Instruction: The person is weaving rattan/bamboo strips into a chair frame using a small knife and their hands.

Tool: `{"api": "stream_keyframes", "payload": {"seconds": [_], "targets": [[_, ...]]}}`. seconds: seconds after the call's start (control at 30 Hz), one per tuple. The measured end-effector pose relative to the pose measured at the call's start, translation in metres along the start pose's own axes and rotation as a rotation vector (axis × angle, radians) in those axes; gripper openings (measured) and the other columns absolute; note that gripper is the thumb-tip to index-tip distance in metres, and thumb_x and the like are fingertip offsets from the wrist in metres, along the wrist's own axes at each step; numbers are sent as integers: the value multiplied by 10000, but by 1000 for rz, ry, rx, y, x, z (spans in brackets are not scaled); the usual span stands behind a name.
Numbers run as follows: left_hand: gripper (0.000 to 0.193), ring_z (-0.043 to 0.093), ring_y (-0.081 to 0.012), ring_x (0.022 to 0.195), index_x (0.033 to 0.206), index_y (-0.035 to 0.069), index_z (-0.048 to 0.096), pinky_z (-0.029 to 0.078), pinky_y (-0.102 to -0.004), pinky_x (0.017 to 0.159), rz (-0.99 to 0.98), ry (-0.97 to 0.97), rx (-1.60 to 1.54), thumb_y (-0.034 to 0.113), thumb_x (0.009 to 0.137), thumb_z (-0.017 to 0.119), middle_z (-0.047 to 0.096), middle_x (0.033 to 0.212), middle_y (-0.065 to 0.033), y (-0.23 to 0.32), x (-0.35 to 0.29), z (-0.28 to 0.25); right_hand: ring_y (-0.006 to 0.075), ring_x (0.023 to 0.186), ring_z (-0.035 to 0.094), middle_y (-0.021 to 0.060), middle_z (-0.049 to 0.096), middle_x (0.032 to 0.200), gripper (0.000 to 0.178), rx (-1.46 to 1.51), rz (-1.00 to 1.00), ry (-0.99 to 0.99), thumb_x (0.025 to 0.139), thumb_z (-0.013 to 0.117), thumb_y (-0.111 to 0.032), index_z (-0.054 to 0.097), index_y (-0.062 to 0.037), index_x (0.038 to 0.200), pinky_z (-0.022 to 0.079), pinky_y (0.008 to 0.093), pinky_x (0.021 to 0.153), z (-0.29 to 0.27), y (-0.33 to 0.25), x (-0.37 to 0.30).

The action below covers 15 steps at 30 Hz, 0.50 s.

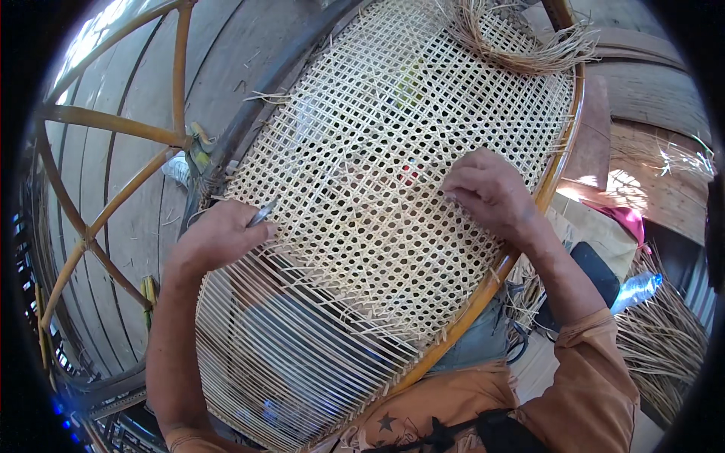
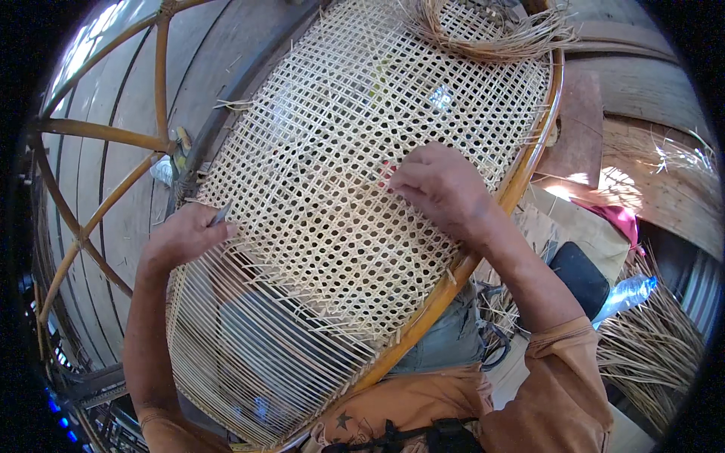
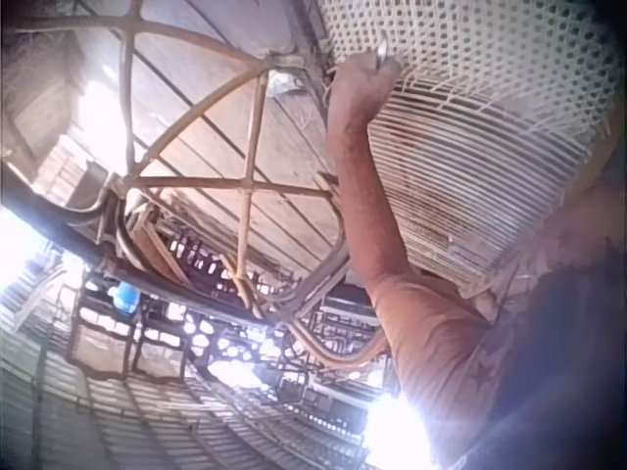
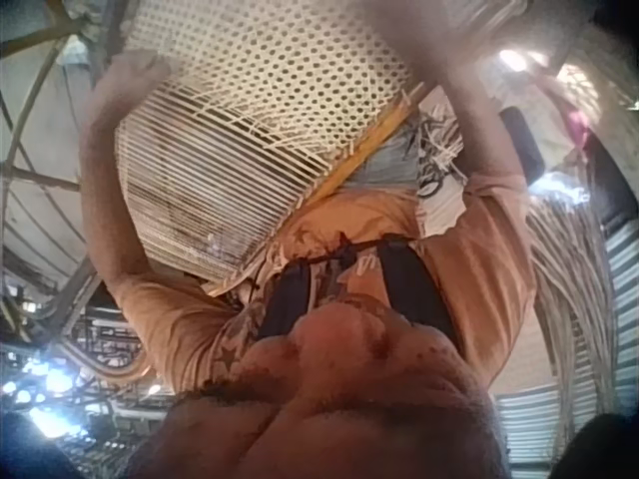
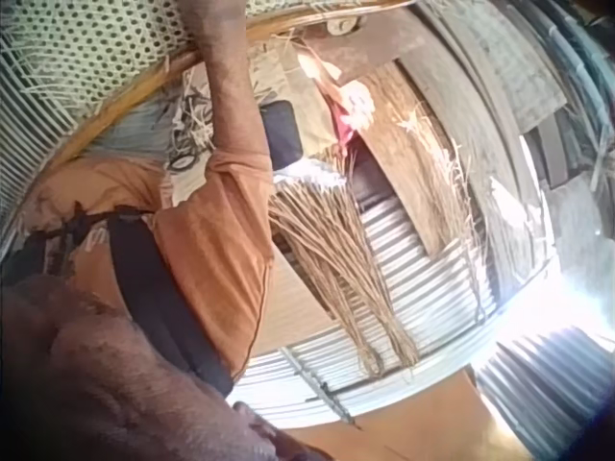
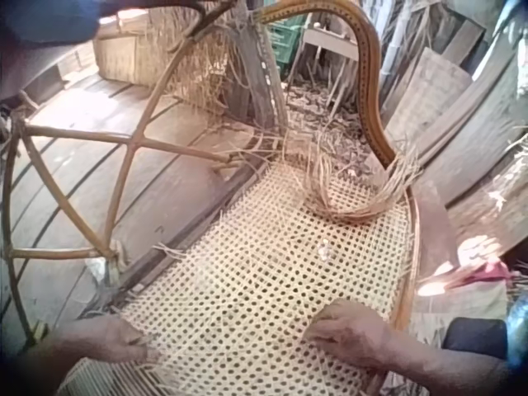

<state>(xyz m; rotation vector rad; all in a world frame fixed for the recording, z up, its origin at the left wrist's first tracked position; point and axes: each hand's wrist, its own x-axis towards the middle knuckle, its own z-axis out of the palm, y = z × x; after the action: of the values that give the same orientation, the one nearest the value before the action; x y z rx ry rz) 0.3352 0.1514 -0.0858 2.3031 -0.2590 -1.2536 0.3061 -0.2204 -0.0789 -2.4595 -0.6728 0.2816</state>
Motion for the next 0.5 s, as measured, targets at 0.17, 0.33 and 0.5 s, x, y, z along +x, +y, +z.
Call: {"api": "stream_keyframes", "payload": {"seconds": [0.17,0.33,0.5], "targets": [[438,527,-193,601,721,-52,542,421,-353,585,-33,279,28,360,869,521,561,663,-134,-11,-27,-13,106,836,577,28,615,906,125,554,492,124,852,611,-107,622,-24,945,476,243,736,-28,3,-8],[350,596,-209,841,917,-4,622,466,-327,779,512,531,-1046,257,970,395,618,887,-116,86,-45,54,293,1061,554,161,573,1137,543,589,279,-263,902,461,-519,567,-54,1162,436,378,930,-5,-87,-28],[356,578,-213,915,1076,-32,575,462,-317,821,510,334,-978,251,986,380,571,1013,-142,153,-22,122,360,824,601,215,570,953,530,799,481,-307,933,443,-438,399,-43,1283,485,425,754,1,-108,-52]]}}
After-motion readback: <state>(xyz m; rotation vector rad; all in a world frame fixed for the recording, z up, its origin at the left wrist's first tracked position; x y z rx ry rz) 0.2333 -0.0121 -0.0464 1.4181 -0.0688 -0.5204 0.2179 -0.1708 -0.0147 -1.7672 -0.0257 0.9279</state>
